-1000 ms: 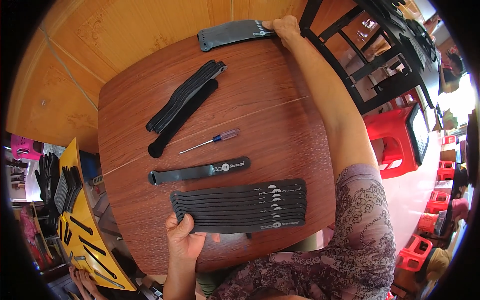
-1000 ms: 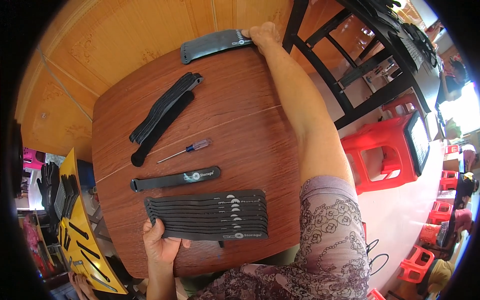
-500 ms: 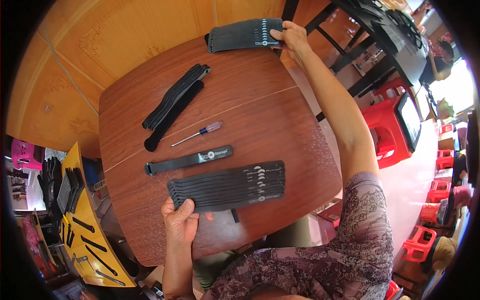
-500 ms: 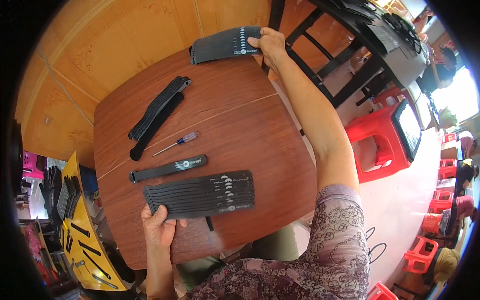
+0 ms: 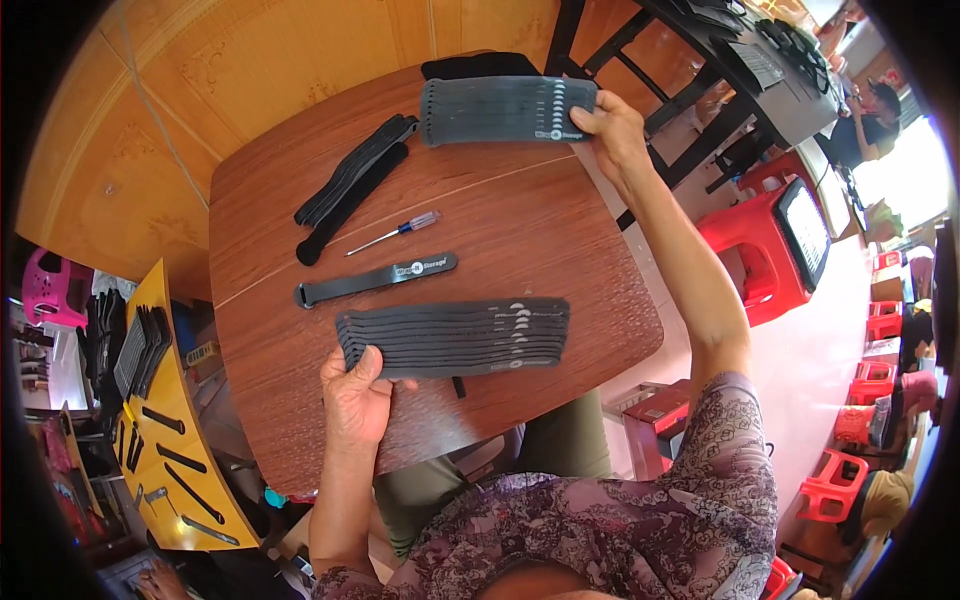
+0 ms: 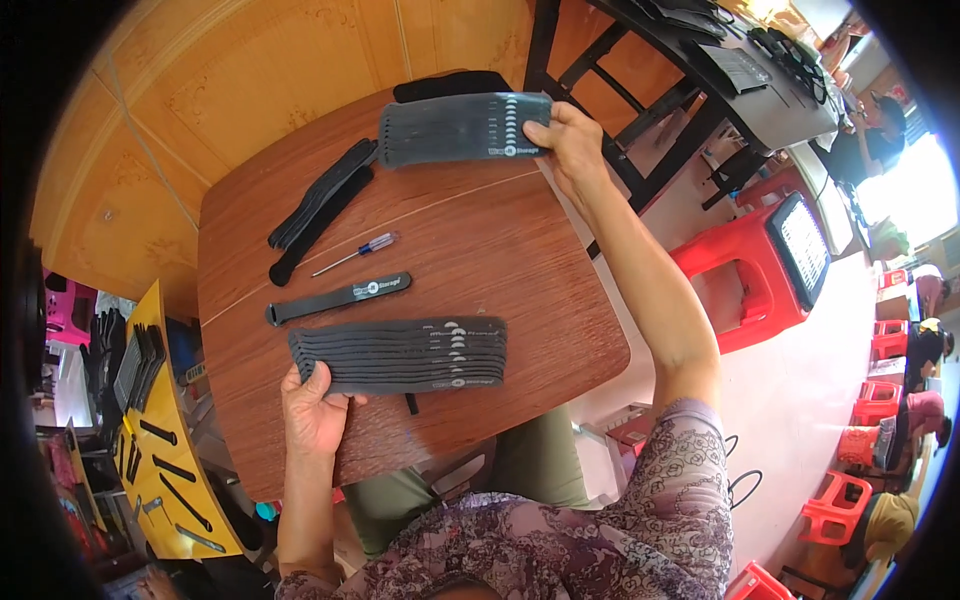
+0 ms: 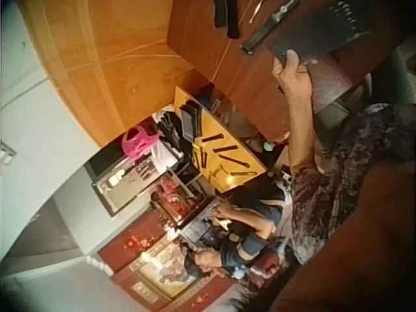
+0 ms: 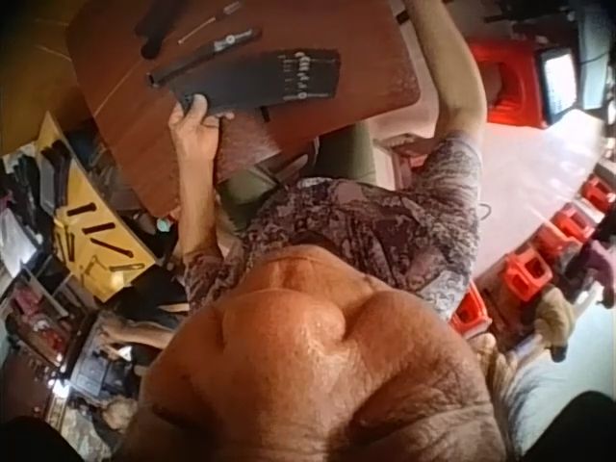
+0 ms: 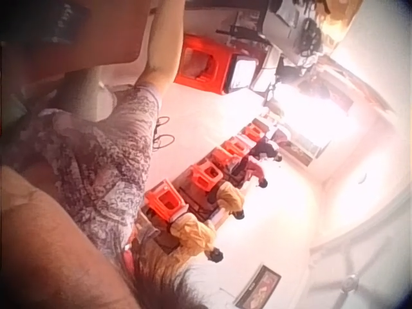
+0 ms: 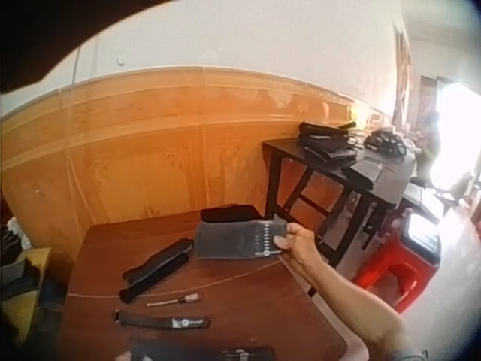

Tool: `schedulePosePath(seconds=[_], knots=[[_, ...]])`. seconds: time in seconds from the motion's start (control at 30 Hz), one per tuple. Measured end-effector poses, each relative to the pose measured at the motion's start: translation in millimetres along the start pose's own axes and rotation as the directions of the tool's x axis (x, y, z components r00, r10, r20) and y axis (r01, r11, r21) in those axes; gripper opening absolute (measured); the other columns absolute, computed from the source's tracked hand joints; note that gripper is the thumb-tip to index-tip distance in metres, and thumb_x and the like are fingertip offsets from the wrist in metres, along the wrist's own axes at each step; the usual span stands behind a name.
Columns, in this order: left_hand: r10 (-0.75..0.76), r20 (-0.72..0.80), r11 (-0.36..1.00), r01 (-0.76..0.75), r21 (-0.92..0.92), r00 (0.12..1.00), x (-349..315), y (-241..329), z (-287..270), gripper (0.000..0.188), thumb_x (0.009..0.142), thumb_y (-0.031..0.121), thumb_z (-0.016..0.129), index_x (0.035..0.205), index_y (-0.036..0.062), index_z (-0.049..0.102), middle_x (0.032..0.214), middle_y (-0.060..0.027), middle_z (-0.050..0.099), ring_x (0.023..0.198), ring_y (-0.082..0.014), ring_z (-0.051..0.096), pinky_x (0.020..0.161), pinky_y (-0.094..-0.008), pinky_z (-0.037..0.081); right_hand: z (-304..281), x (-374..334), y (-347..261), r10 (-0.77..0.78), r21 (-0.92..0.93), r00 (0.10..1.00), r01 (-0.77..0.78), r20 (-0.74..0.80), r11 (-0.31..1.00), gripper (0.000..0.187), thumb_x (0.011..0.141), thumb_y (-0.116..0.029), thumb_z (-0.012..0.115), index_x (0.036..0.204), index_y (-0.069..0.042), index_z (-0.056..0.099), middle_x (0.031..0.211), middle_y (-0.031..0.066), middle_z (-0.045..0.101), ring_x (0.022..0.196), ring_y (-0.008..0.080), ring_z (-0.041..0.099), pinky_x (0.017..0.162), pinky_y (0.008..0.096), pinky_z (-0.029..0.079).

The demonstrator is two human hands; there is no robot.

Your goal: Cleaning and fixing small plastic labels on black textile straps using a thin needle tool.

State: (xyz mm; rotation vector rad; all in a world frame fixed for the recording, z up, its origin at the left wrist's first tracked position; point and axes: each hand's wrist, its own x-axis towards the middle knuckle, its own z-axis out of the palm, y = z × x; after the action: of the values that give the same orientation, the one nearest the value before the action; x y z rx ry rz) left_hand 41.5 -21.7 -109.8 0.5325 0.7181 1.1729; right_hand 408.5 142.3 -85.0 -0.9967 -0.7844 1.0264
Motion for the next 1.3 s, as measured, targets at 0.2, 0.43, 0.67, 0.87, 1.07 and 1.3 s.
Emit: schedulePosePath(seconds=[0.2,0.43,0.67,0.87,1.07,1.3], knots=[[0.13,0.116,0.989,-0.121,-0.084,0.985,16.4,12.4,14.3,0.03,0.085,0.017,0.063,0.109,0.0004,0.055,0.109,-0.0099,0.061,0.096,-0.0253,0.06,0.078,-0.0428,0.05,14.8,-81.5,-4.0,-0.011,0.004,0.999,0.011,0.038,1.0,0.019,0.077,0.012,0.059,0.095,0.003,0.058,0.089,0.0112,0.065,0.079,0.0177,0.063,0.076,0.0295,0.053],[0.217,-0.033,0.971,-0.219,-0.092,0.976,28.5,10.5,31.1,0.03,0.083,0.013,0.066,0.11,0.0014,0.058,0.111,-0.005,0.061,0.107,-0.0167,0.051,0.099,-0.0342,0.034,17.8,-135.5,7.0,-0.038,0.169,0.987,0.011,0.158,0.986,0.02,0.075,0.014,0.059,0.092,0.004,0.059,0.09,0.0102,0.066,0.08,0.0148,0.063,0.073,0.0261,0.052],[0.302,-0.131,0.953,-0.302,0.02,0.944,24.9,8.7,22.3,0.027,0.081,0.013,0.068,0.104,0.0013,0.062,0.104,-0.0028,0.063,0.101,-0.0132,0.051,0.097,-0.028,0.032,27.0,-156.0,7.4,0.021,0.171,0.987,-0.049,0.16,0.984,0.018,0.076,0.011,0.062,0.089,0.0,0.059,0.091,0.0084,0.065,0.084,0.0149,0.062,0.079,0.0277,0.05],[0.261,-0.063,0.964,-0.264,-0.04,0.963,17.2,8.1,16.3,0.034,0.08,0.014,0.068,0.109,-0.0017,0.06,0.112,-0.0058,0.061,0.107,-0.0156,0.05,0.1,-0.0299,0.031,27.4,-157.1,13.8,-0.025,0.205,0.988,-0.006,0.152,0.979,0.02,0.075,0.015,0.059,0.092,0.003,0.059,0.092,0.0111,0.066,0.081,0.0156,0.063,0.075,0.0275,0.053],[0.277,0.022,0.952,-0.277,0.134,0.961,-9.5,1.8,28.5,0.051,0.08,0.013,0.067,0.119,-0.0142,0.048,0.128,-0.0198,0.049,0.121,-0.0238,0.045,0.107,-0.0384,0.03,33.7,-149.2,12.9,-0.046,0.05,0.999,0.044,0.029,0.998,0.019,0.075,0.014,0.059,0.091,0.004,0.061,0.084,0.0101,0.067,0.073,0.0147,0.063,0.07,0.027,0.053],[0.691,0.224,0.489,-0.673,0.555,0.687,-30.9,15.6,47.7,0.05,0.08,0.022,0.069,0.109,-0.0162,0.055,0.117,-0.0219,0.057,0.101,-0.0233,0.059,0.087,-0.0311,0.047,54.6,-150.7,14.0,0.043,-0.081,0.998,-0.038,0.054,0.996,0.018,0.075,0.013,0.059,0.091,0.006,0.061,0.085,0.0113,0.067,0.073,0.0148,0.063,0.068,0.0258,0.052]])
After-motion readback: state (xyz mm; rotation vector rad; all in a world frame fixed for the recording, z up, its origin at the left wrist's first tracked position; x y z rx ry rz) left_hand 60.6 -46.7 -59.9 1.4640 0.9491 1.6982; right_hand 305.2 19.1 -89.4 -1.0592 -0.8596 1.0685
